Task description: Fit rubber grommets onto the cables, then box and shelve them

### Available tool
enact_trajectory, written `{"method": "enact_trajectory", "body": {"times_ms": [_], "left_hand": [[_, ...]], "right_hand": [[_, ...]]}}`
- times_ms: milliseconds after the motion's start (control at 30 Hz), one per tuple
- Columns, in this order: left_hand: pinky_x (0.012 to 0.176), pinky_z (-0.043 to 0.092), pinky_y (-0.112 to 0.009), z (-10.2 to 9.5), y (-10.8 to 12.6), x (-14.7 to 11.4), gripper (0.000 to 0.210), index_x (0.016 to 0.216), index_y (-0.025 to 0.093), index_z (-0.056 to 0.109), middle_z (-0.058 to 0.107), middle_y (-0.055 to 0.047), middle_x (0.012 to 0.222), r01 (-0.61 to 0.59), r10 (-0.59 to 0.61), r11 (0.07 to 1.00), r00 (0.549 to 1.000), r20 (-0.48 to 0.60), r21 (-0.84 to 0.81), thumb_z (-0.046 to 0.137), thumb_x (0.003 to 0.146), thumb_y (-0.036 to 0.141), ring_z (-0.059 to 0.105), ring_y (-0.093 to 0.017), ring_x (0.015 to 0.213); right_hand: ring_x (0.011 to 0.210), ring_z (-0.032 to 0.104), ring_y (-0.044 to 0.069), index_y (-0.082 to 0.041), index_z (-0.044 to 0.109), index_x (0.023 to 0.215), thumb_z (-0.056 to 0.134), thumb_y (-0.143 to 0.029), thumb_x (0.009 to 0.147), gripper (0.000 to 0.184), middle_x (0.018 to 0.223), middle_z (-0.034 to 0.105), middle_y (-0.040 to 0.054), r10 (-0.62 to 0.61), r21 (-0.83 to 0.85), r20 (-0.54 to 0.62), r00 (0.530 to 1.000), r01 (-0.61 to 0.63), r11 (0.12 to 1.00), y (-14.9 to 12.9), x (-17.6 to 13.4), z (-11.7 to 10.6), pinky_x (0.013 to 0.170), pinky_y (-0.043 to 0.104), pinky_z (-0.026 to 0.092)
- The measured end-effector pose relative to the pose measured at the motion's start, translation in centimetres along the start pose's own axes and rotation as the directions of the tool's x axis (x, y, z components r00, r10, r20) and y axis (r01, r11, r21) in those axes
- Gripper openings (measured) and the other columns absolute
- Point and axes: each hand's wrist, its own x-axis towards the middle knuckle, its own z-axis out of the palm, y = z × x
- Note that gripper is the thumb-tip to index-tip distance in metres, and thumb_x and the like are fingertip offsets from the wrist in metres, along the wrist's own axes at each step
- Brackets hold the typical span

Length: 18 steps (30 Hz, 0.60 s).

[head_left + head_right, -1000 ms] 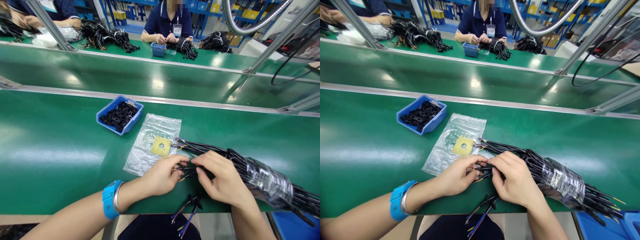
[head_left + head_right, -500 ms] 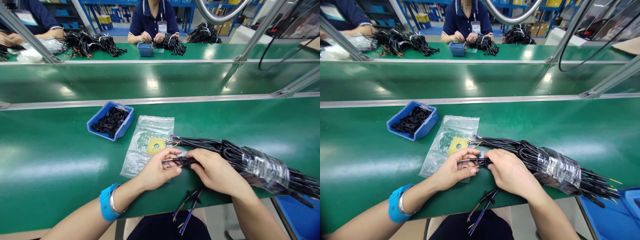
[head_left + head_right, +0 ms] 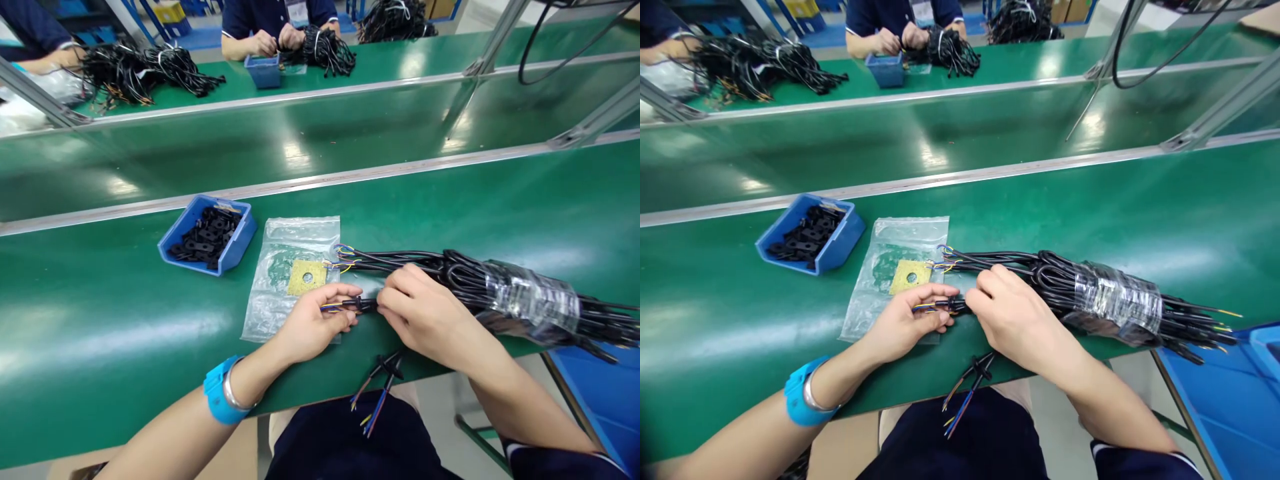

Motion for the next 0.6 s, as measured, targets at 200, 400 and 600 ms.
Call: {"method": "enact_trajectory", "body": {"times_ms": [200,400,600], "left_hand": [[0.067,0.05,-0.025,-0.4,0.8,-0.1,0.044,0.117,0.017,0.056,0.064,-0.002,0.087,0.068,-0.066,0.998,0.996,0.053,-0.02,0.065,0.075,0.017,0.064,-0.012,0.073],[0.064,0.047,-0.024,-0.7,1.9,0.1,0.037,0.098,0.015,0.052,0.069,-0.007,0.086,0.162,-0.161,0.987,0.94,0.302,0.021,0.073,0.072,0.032,0.064,-0.014,0.075],[0.053,0.046,-0.021,0.9,2.0,0.2,0.05,0.098,0.017,0.045,0.06,0.003,0.07,0.222,-0.218,0.975,0.941,0.258,0.017,0.076,0.068,0.041,0.061,-0.01,0.06]], "right_hand": [[0.076,0.048,0.02,-0.018,0.062,0.084,0.053,-0.013,0.087,0.011,0.083,0.062,0.0047,-0.028,-0.285,-0.127,0.992,-0.009,0.959,-0.5,-1.1,1.0,0.067,0.037,0.031],[0.078,0.051,0.017,-0.016,0.061,0.09,0.039,-0.009,0.09,0.023,0.08,0.061,0.0044,-0.058,-0.073,-0.143,0.988,0.048,0.996,0.0,-2.2,1.7,0.073,0.033,0.036],[0.069,0.043,0.018,-0.018,0.058,0.084,0.036,-0.012,0.091,0.023,0.074,0.053,0.003,-0.115,-0.098,-0.1,0.988,0.105,0.99,0.1,-2.4,2.0,0.067,0.034,0.032]]}}
